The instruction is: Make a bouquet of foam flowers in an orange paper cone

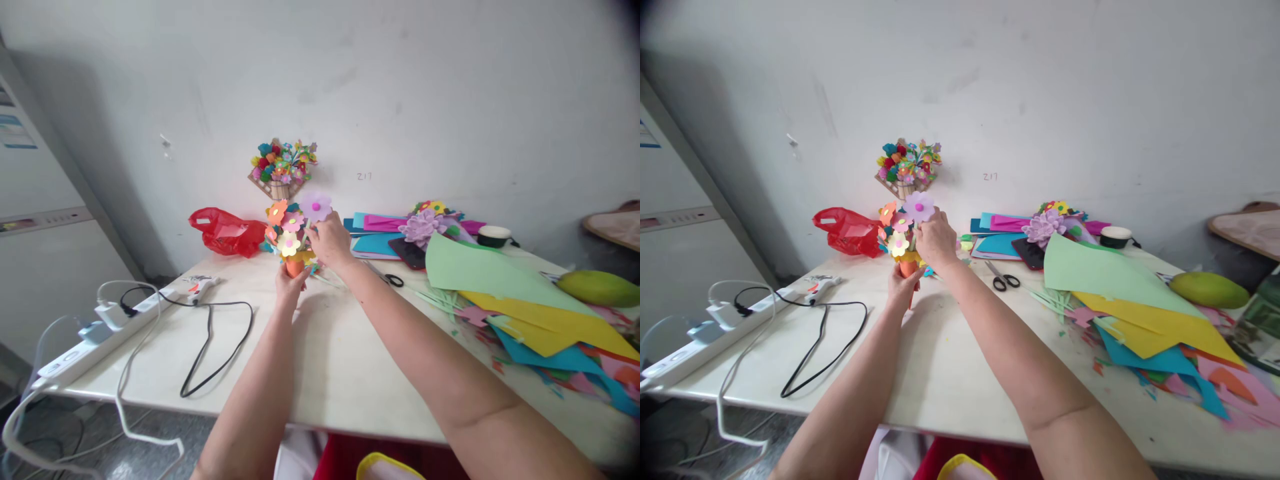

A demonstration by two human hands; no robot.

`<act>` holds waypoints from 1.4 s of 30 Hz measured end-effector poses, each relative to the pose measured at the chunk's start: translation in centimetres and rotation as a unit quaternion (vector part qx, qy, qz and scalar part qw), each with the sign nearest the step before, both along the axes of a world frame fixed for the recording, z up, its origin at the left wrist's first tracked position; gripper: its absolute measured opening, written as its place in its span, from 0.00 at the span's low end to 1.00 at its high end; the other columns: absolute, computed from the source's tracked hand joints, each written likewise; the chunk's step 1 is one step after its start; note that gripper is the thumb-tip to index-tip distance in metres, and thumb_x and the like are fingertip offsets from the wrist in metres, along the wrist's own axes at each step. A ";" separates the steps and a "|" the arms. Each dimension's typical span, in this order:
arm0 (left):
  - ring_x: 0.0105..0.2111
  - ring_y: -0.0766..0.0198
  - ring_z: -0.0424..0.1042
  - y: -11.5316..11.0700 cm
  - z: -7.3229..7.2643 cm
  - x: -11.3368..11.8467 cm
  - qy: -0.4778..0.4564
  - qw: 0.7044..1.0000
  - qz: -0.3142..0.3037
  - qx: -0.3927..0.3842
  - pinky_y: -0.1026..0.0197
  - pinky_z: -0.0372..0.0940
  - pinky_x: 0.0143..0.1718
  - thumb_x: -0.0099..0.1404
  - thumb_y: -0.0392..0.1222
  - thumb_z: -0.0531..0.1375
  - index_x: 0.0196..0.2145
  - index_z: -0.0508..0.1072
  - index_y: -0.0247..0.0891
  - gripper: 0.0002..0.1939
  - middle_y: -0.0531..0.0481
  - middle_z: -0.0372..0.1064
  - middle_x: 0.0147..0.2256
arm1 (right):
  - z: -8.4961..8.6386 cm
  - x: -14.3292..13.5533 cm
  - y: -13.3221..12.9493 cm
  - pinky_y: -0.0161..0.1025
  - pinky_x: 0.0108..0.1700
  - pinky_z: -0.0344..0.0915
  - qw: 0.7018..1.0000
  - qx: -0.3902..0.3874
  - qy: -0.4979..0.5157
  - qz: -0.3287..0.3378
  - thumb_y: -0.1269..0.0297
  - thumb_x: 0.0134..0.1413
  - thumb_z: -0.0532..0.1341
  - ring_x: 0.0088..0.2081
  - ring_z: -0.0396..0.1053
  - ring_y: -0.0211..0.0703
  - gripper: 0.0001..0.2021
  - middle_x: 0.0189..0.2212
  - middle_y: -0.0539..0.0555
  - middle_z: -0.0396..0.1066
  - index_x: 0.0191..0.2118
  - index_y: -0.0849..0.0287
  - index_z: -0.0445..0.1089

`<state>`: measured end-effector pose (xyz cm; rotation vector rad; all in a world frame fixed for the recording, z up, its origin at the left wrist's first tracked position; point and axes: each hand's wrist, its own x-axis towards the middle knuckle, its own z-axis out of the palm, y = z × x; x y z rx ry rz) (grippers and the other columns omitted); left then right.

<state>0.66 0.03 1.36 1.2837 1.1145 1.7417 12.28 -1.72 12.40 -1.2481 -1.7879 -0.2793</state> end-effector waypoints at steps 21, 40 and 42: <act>0.11 0.72 0.57 -0.3 0.2 0.1 0.004 1.000 -0.006 0.003 0.68 0.52 0.14 0.41 0.50 0.69 0.31 0.62 0.38 0.25 0.62 0.57 0.13 | -0.7 0.2 0.3 0.47 0.57 0.55 0.995 0.066 -0.029 0.064 0.63 0.53 0.59 0.60 0.51 0.53 0.22 0.56 0.61 0.62 0.54 0.61 0.66; 0.12 0.71 0.58 -0.1 0.0 0.1 0.005 1.000 -0.013 0.007 0.68 0.53 0.15 0.41 0.50 0.69 0.31 0.62 0.38 0.24 0.62 0.57 0.14 | -1.4 0.1 0.1 0.45 0.60 0.52 0.992 0.100 -0.017 0.071 0.70 0.55 0.52 0.60 0.52 0.48 0.22 0.58 0.56 0.60 0.57 0.55 0.63; 0.12 0.72 0.57 -0.1 0.0 0.1 0.002 1.000 -0.014 0.009 0.68 0.53 0.14 0.41 0.50 0.69 0.31 0.62 0.38 0.25 0.62 0.58 0.14 | -1.4 0.1 0.2 0.47 0.59 0.53 0.994 0.088 -0.002 0.068 0.69 0.54 0.53 0.60 0.53 0.50 0.24 0.57 0.59 0.61 0.58 0.58 0.61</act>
